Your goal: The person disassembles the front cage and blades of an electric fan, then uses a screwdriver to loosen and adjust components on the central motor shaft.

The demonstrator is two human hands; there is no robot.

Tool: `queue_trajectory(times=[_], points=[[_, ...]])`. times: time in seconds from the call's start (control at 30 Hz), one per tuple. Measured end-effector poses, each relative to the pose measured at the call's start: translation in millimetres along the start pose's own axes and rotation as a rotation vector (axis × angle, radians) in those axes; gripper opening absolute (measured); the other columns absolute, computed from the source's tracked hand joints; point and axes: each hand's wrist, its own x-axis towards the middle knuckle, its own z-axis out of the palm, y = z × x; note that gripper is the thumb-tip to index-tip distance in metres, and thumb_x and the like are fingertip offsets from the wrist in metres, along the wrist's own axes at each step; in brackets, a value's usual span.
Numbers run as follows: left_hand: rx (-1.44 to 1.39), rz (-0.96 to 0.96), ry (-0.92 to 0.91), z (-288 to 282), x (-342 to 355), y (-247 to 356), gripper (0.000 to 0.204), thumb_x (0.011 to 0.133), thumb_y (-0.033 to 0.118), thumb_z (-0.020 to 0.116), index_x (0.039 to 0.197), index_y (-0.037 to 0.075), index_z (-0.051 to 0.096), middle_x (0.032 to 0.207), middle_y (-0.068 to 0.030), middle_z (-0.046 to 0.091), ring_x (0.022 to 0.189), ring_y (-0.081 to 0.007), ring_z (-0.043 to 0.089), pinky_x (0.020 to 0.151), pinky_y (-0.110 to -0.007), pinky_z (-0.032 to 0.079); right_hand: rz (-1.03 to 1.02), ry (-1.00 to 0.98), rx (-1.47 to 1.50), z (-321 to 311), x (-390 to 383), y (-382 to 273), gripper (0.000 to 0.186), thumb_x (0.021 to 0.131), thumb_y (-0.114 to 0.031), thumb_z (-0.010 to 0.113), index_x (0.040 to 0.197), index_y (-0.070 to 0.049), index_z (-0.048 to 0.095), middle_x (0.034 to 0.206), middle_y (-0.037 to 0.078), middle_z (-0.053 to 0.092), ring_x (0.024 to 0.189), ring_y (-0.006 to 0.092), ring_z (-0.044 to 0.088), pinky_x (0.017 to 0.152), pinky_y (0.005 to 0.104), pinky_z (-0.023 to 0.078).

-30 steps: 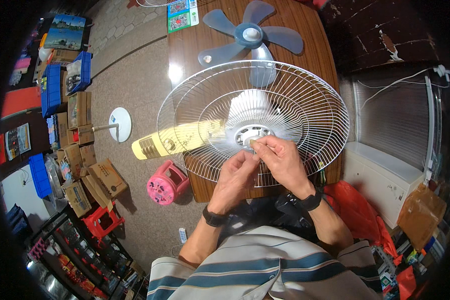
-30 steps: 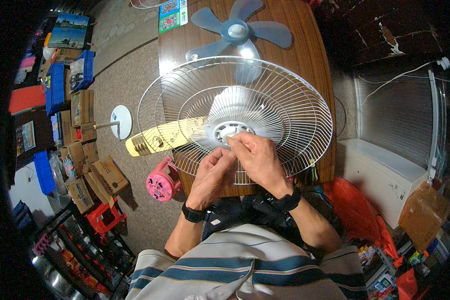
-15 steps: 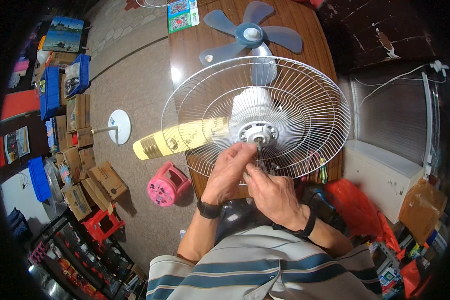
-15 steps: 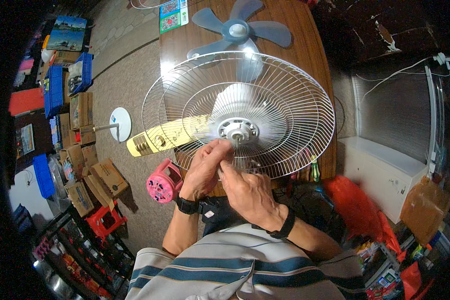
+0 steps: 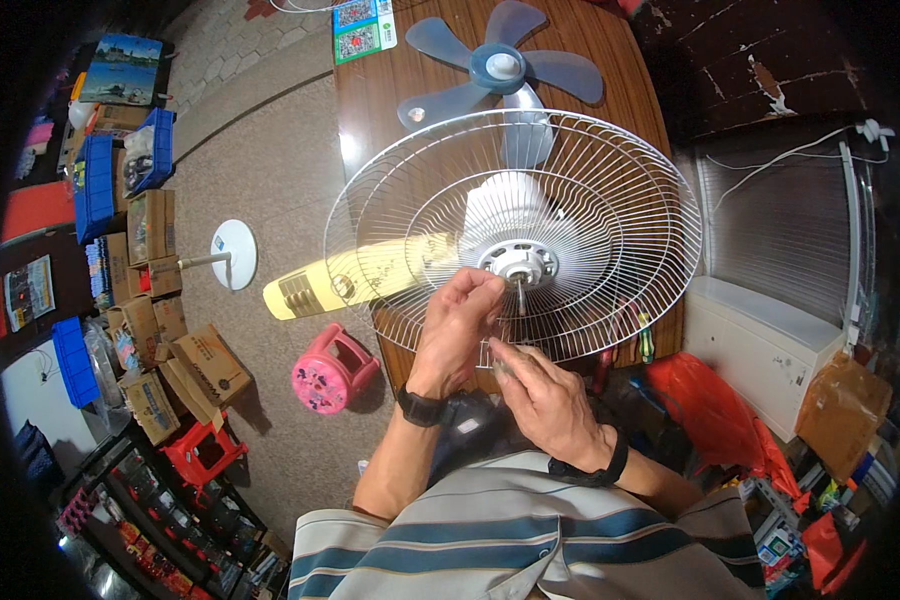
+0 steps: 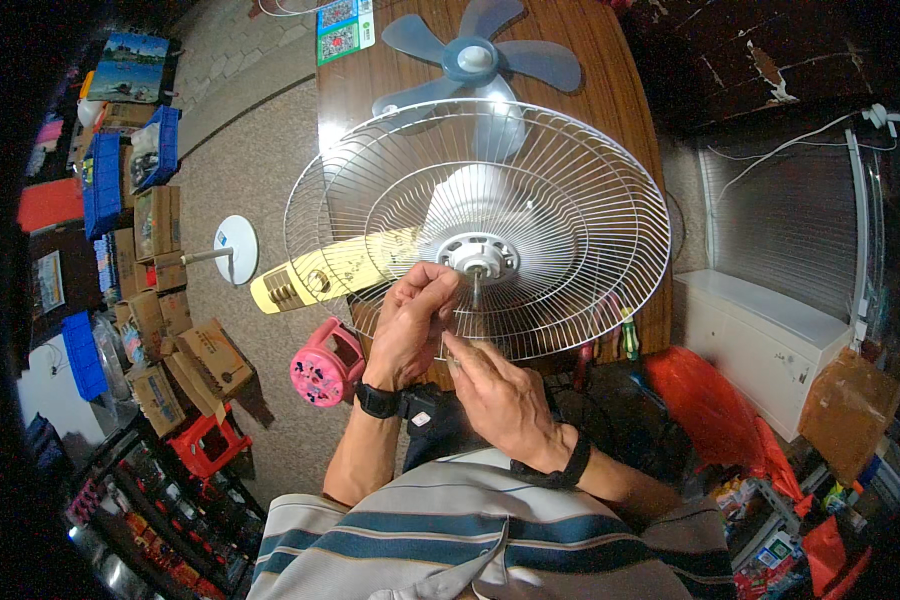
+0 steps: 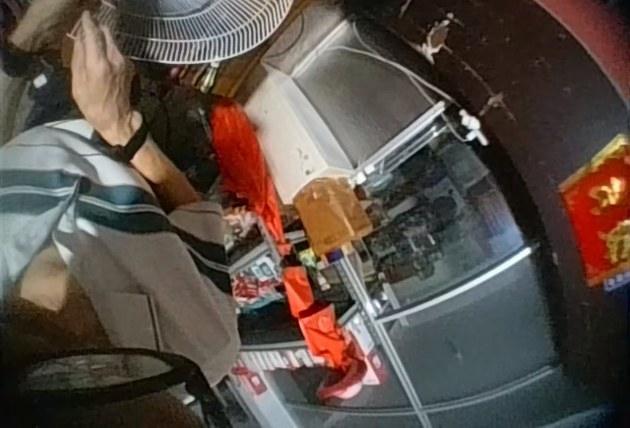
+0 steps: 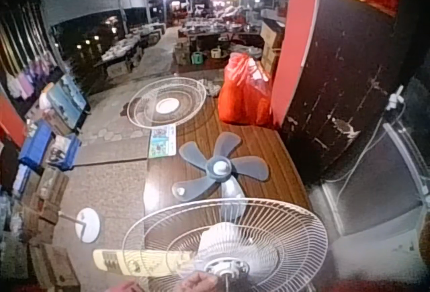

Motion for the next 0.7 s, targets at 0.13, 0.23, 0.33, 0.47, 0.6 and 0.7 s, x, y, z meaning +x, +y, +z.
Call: queue_trajectory(times=[0.13, 0.23, 0.33, 0.47, 0.6, 0.7], points=[[-0.116, 0.031, -0.095, -5, -1, -5, 0.012, 0.107, 0.014, 0.068, 0.107, 0.003, 0.066, 0.078, 0.0023, 0.056, 0.062, -0.0064, 0.045, 0.056, -0.023, 0.038, 0.033, 0.032, 0.111, -1, -4, 9, 0.037, 0.105, -0.003, 0.063, 0.142, 0.001, 0.064, 0.129, 0.015, 0.073, 0.101, 0.0208, 0.077, 0.077, 0.0317, 0.064], [-0.154, -0.067, -0.149, -8, -4, 3, 0.011, 0.107, 0.015, 0.069, 0.106, 0.004, 0.067, 0.076, 0.004, 0.055, 0.061, -0.0062, 0.043, 0.058, -0.023, 0.038, 0.136, 0.024, 0.278, -10, -5, 12, 0.034, 0.106, -0.001, 0.062, 0.139, 0.002, 0.064, 0.128, 0.014, 0.073, 0.09, 0.0174, 0.077, 0.073, 0.0277, 0.064], [0.061, -0.023, -0.088, -16, -4, 3, 0.012, 0.106, 0.019, 0.071, 0.107, 0.007, 0.071, 0.073, 0.0067, 0.054, 0.061, -0.0051, 0.043, 0.058, -0.023, 0.037, 0.256, 0.08, 0.361, -15, 2, 26, 0.033, 0.108, -0.005, 0.061, 0.14, 0.001, 0.063, 0.119, 0.017, 0.077, 0.079, 0.0157, 0.076, 0.062, 0.0283, 0.063], [0.139, -0.058, -0.054, -23, -9, 2, 0.015, 0.106, 0.021, 0.072, 0.109, 0.007, 0.072, 0.075, 0.007, 0.057, 0.062, -0.0042, 0.044, 0.058, -0.023, 0.036, 0.372, 0.147, 0.354, -20, 21, 44, 0.033, 0.109, -0.014, 0.062, 0.137, 0.004, 0.064, 0.107, 0.014, 0.078, 0.069, 0.0143, 0.073, 0.058, 0.0269, 0.059], [0.225, 0.011, -0.047, -26, -13, -9, 0.014, 0.107, 0.019, 0.07, 0.111, 0.006, 0.073, 0.078, 0.008, 0.058, 0.066, -0.0026, 0.047, 0.058, -0.021, 0.036, 0.346, 0.137, 0.212, -24, 46, 45, 0.027, 0.108, -0.017, 0.067, 0.126, 0.003, 0.067, 0.088, 0.012, 0.077, 0.064, 0.015, 0.072, 0.054, 0.0289, 0.055], [0.272, 0.029, -0.071, -22, -18, -9, 0.016, 0.109, 0.019, 0.067, 0.113, 0.005, 0.071, 0.079, 0.0072, 0.059, 0.066, -0.0023, 0.05, 0.058, -0.021, 0.04, 0.231, 0.126, -0.088, -28, 64, 39, 0.022, 0.105, -0.02, 0.071, 0.107, 0.001, 0.067, 0.075, 0.013, 0.074, 0.06, 0.0197, 0.072, 0.054, 0.0323, 0.053]])
